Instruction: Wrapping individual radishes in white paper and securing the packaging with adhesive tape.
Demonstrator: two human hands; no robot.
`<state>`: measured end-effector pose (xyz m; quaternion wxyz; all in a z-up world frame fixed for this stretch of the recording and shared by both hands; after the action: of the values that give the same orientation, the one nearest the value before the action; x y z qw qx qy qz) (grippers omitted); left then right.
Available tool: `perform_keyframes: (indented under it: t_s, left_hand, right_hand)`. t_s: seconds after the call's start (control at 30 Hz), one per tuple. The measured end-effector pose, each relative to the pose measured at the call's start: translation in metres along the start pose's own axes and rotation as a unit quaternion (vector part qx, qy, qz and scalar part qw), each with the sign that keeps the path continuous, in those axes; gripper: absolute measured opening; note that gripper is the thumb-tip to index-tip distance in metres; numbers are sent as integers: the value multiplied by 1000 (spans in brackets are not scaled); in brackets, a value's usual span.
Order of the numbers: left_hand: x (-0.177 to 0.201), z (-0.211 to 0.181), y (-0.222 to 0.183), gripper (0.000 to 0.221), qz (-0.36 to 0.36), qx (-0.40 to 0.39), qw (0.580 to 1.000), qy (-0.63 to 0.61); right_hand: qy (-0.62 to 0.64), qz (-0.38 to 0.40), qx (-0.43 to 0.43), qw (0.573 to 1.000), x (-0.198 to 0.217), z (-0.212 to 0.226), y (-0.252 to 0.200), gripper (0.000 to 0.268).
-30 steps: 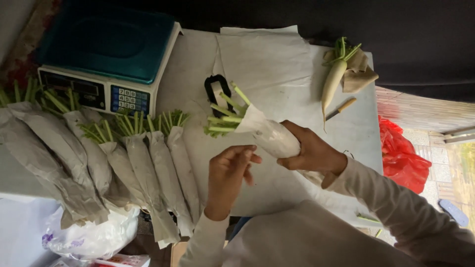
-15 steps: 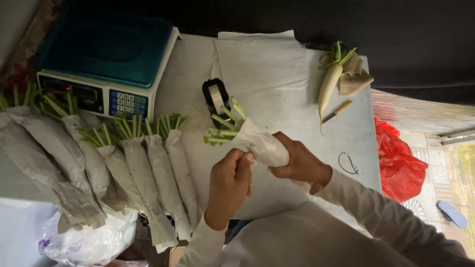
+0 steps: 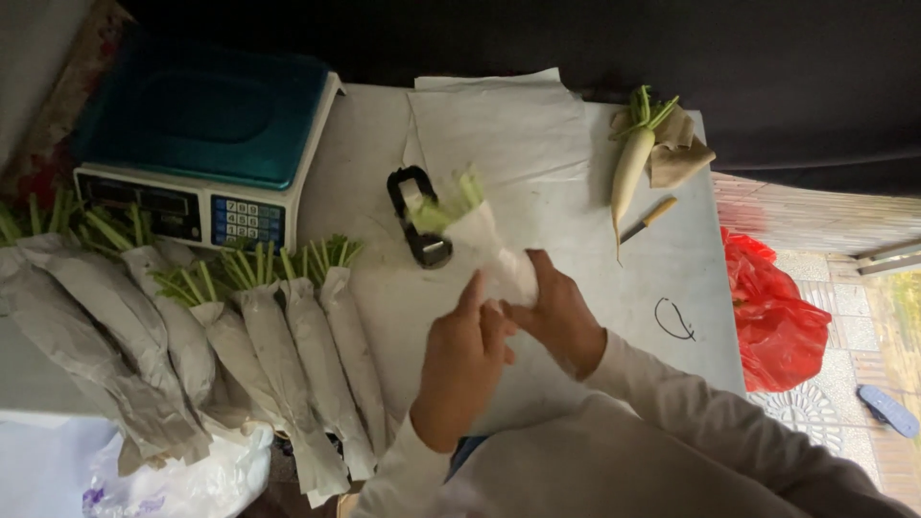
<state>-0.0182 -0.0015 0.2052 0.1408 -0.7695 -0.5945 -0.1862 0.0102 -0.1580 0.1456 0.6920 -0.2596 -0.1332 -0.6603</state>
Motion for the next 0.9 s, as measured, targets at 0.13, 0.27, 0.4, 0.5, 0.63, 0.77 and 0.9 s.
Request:
perform_keyframes:
  t_s: [0.13, 0.27, 0.4, 0.5, 0.63, 0.77, 0.9]
  left_hand:
    - [-20, 16, -5, 47, 0, -89, 994, -56]
    - [-73, 30, -18, 46, -26, -157, 985, -71]
    - [-109, 18, -23, 66, -87, -190, 968, 138]
    - [-141, 56, 4, 57, -186, -159, 903, 352]
    - [-147, 100, 38, 53, -278, -147, 827, 465]
    - [-107, 129, 65, 55, -245, -102, 829, 492]
    - [-85, 152, 72, 28, 57, 71, 923, 374]
  right_hand:
    - [92, -44, -28, 994, -8, -35, 32, 64]
    - [490, -51, -66, 868, -4, -26, 50, 39]
    - [533, -117, -179, 818, 13, 19, 36, 36]
    - [369, -136, -172, 903, 14, 9, 38, 41]
    - [533, -103, -150, 827, -25, -121, 78, 49]
    - [543, -105, -168, 816, -15, -66, 53, 58]
    - [454, -55, -171, 873, 0, -70, 41, 63]
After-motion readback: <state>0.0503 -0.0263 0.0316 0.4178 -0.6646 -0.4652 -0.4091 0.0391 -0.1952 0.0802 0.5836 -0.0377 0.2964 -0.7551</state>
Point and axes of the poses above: each hand's wrist, its own y-axis towards the middle knuckle, its own x-axis out of the back of the hand, z = x × y, the point moved 1 cm from there along y, towards the middle knuckle, and after that the axes turned 6 degrees about y, right-handed, at the moved point
